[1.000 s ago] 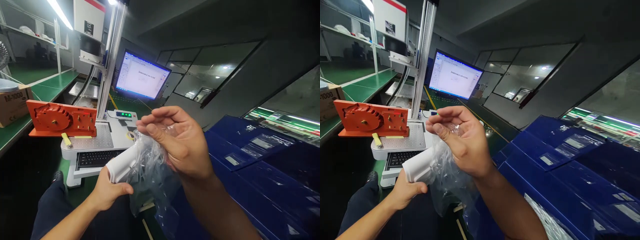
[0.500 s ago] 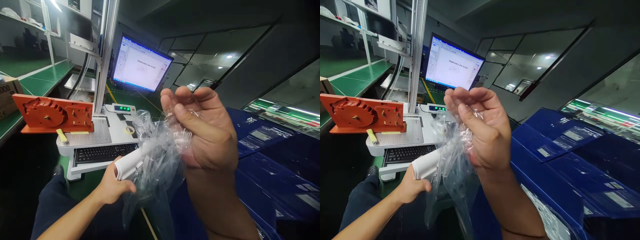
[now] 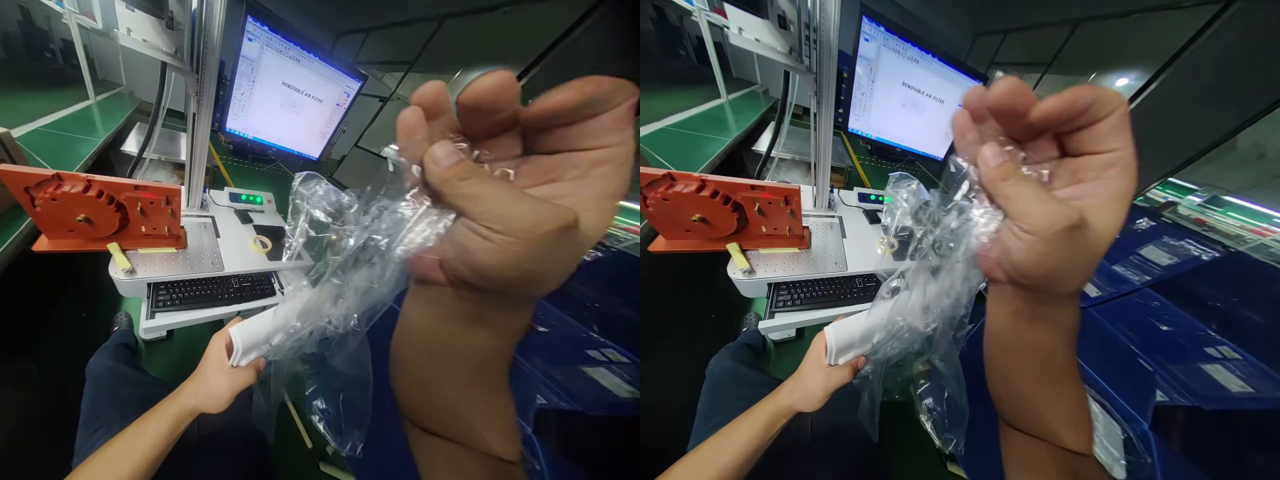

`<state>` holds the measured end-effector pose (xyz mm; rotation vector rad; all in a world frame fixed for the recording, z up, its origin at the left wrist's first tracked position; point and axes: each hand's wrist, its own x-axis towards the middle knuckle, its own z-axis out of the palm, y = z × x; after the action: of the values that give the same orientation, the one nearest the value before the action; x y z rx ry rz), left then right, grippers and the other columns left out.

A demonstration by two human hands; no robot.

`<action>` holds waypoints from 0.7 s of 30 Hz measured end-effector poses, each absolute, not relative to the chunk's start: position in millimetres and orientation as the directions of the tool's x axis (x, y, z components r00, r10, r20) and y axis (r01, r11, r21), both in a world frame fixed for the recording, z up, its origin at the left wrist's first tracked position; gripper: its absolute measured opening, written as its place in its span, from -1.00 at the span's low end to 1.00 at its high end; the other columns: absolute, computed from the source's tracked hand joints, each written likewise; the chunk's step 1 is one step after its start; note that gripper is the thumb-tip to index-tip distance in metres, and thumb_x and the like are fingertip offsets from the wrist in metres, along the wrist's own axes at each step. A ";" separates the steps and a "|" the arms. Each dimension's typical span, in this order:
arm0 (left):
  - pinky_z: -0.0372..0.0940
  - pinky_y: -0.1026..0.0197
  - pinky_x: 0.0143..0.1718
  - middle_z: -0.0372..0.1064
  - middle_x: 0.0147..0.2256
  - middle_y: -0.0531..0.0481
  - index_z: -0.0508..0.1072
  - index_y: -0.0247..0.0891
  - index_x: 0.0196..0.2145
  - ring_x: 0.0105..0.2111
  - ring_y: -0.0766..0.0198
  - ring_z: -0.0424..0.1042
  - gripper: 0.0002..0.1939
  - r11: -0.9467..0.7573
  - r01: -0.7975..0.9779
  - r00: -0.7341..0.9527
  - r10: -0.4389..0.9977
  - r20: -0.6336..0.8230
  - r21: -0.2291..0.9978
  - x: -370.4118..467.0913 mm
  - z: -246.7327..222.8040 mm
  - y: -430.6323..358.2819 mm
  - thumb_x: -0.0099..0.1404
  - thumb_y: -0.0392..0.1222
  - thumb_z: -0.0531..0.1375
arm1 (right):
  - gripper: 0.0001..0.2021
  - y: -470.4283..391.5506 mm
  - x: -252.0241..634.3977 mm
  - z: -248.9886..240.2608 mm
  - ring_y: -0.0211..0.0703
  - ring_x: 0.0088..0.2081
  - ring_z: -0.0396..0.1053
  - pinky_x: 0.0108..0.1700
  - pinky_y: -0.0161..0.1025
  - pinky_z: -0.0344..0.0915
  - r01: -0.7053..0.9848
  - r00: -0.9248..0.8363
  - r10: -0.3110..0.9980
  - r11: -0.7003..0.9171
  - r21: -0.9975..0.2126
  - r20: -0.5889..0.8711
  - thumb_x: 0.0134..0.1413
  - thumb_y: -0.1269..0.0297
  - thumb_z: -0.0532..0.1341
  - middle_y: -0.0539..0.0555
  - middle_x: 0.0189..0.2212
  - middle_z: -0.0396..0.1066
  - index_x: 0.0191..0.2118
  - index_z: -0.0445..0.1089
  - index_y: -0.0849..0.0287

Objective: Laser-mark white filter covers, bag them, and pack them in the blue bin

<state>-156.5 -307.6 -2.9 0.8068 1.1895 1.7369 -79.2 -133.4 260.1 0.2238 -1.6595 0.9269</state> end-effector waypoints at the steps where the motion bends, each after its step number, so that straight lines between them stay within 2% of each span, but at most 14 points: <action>1: 0.41 0.15 -0.16 0.56 -0.15 -0.07 0.55 -0.27 -0.02 -0.18 0.09 0.49 -0.55 -0.179 -0.287 -0.432 0.901 0.040 0.941 -162.8 0.0 -312.8 0.14 -0.16 0.48 | -0.73 -116.8 -73.1 260.4 -0.09 0.16 0.58 0.44 0.20 0.32 -0.574 -0.327 0.292 0.694 -0.435 0.899 0.19 0.51 0.48 -0.18 -0.11 0.61 -0.17 0.43 0.07; 4: 0.41 -0.07 0.19 0.58 0.11 -0.22 0.54 -0.28 0.18 0.12 -0.13 0.50 -0.40 -0.192 -0.292 -0.434 0.899 0.049 0.937 -180.3 14.6 -328.6 0.23 -0.05 0.47 | -0.60 -55.2 -55.8 249.8 0.04 0.07 0.63 0.30 0.23 0.51 -0.440 -0.310 0.312 0.790 -0.427 0.898 -0.05 0.38 0.65 0.01 -0.18 0.62 -0.25 0.43 0.08; 6: 0.37 -0.11 0.27 0.56 0.17 -0.25 0.56 -0.27 0.20 0.18 -0.16 0.49 -0.39 -0.198 -0.302 -0.447 0.893 0.045 0.933 -186.8 26.9 -334.5 0.27 0.01 0.46 | -0.63 -14.4 -46.2 232.5 0.07 0.02 0.65 0.27 0.24 0.51 -0.247 -0.295 0.414 0.838 -0.487 0.861 -0.04 0.31 0.65 0.16 -0.17 0.64 -0.26 0.46 0.12; 9: 0.39 -0.06 0.23 0.57 0.16 -0.24 0.58 -0.25 0.18 0.14 -0.11 0.52 -0.40 -0.228 -0.350 -0.518 0.855 0.015 0.909 -187.3 45.0 -330.6 0.26 0.02 0.50 | -0.74 13.7 -29.6 200.5 0.10 0.04 0.64 0.25 0.24 0.51 0.076 -0.266 0.595 0.797 -0.599 0.758 0.03 0.36 0.55 0.33 -0.05 0.65 -0.17 0.56 0.21; 12: 0.45 0.02 0.10 0.62 0.06 -0.22 0.60 -0.29 0.11 0.02 -0.04 0.56 -0.39 -0.269 -0.478 -0.571 0.819 -0.063 0.836 -182.2 61.9 -314.6 0.16 -0.03 0.56 | -0.78 -19.9 -1.9 172.7 0.08 0.07 0.62 0.20 0.14 0.53 0.148 -0.190 0.542 0.840 -0.522 0.819 0.15 0.33 0.46 0.29 -0.02 0.64 -0.08 0.60 0.20; 14: 0.46 0.05 0.03 0.63 -0.02 -0.21 0.62 -0.33 0.04 -0.07 0.00 0.57 -0.42 -0.293 -0.564 -0.581 0.805 -0.119 0.772 -179.0 73.1 -301.2 0.10 -0.08 0.58 | -0.81 -63.9 23.5 155.4 -0.03 -0.11 0.63 0.07 -0.01 0.57 0.179 -0.245 0.491 0.870 -0.459 0.836 0.20 0.26 0.46 0.18 -0.12 0.66 -0.08 0.63 0.11; 16: 0.46 0.08 -0.02 0.64 -0.09 -0.18 0.63 -0.34 -0.02 -0.14 0.05 0.57 -0.45 -0.317 -0.601 -0.592 0.794 -0.141 0.734 -176.5 83.9 -288.3 0.06 -0.12 0.58 | -0.87 -106.6 50.8 134.3 -0.04 -0.14 0.63 -0.02 -0.09 0.58 0.131 -0.533 0.510 0.838 -0.529 0.675 0.25 0.22 0.45 0.09 -0.19 0.65 -0.10 0.62 -0.01; 18: 0.45 0.11 -0.08 0.63 -0.15 -0.15 0.62 -0.35 -0.06 -0.20 0.11 0.56 -0.49 -0.350 -0.588 -0.617 0.777 -0.125 0.729 -174.0 93.4 -277.2 0.05 -0.15 0.57 | -0.64 -138.0 73.6 106.4 0.06 0.04 0.61 0.09 -0.03 0.58 0.229 -0.771 0.557 0.695 -0.681 0.309 0.21 0.11 0.49 0.11 -0.01 0.65 0.11 0.58 -0.10; 20: 0.44 0.16 -0.13 0.62 -0.21 -0.11 0.62 -0.35 -0.10 -0.24 0.16 0.54 -0.55 -0.387 -0.556 -0.649 0.755 -0.093 0.736 -170.3 100.6 -268.5 0.06 -0.19 0.54 | -0.39 -159.0 85.9 73.8 0.14 0.08 0.59 0.13 0.05 0.57 0.346 -0.812 0.582 0.522 -0.779 0.029 0.04 0.05 0.59 0.15 0.08 0.61 0.22 0.52 -0.10; 21: 0.43 0.18 -0.15 0.62 -0.23 -0.09 0.62 -0.34 -0.12 -0.26 0.18 0.54 -0.59 -0.403 -0.543 -0.662 0.746 -0.080 0.737 -167.7 103.1 -264.8 0.06 -0.21 0.53 | -0.29 -167.9 87.3 57.6 0.17 0.08 0.58 0.13 0.08 0.58 0.385 -0.804 0.593 0.452 -0.805 -0.052 -0.06 0.04 0.64 0.16 0.11 0.59 0.24 0.50 -0.10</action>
<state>-167.7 -264.8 103.1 0.3355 0.9740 2.1024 87.3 -167.9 57.6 -0.8474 -2.4667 1.2743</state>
